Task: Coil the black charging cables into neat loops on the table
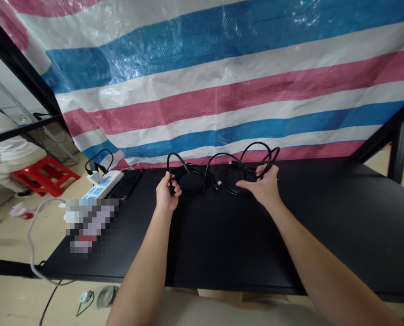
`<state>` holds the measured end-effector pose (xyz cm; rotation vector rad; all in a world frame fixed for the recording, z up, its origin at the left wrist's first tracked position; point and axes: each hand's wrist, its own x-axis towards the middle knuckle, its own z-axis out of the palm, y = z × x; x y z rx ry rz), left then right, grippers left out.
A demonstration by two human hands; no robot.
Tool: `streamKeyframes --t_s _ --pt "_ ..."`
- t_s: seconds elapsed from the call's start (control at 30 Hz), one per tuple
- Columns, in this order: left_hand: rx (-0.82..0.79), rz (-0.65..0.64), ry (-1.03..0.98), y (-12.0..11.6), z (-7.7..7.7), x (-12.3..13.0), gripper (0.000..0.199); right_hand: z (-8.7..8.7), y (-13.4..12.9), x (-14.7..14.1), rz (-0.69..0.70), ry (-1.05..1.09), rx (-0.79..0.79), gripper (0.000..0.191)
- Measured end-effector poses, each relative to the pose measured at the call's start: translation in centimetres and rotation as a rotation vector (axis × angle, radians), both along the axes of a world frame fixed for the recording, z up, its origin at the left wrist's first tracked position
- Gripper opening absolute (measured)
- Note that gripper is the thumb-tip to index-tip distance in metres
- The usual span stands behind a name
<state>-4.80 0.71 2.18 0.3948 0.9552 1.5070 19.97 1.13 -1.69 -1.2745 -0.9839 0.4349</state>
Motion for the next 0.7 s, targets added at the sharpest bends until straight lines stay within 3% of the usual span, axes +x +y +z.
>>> streamKeyframes --t_s 0.1,0.17,0.23,0.33,0.47,0.6,0.7 --pt "0.047 -0.03 0.047 0.0 -0.4 0.3 0.027 0.2 -0.4 -0.7 -0.068 -0.085 -0.054 0.06" --pt "0.059 -0.012 0.068 0.1 -0.5 0.4 0.028 0.7 -0.6 -0.7 -0.07 -0.026 -0.084 0.047" --pt "0.055 0.021 0.086 0.1 -0.5 0.4 0.028 1.3 -0.5 -0.6 0.005 0.11 -0.104 0.043" --pt "0.047 0.042 0.122 0.1 -0.5 0.8 0.025 1.9 -0.4 -0.4 0.206 0.326 -0.141 0.053" --pt "0.105 -0.056 0.167 -0.3 -0.9 1.8 0.022 1.9 -0.4 -0.4 0.38 0.434 -0.136 0.057" --pt "0.191 -0.114 0.205 -0.6 -1.7 3.0 0.029 1.1 -0.7 -1.3 0.39 0.266 -0.007 0.061" --pt "0.225 -0.117 0.217 -0.7 -2.1 3.5 0.032 0.6 -1.3 -2.3 0.27 -0.006 0.038 0.067"
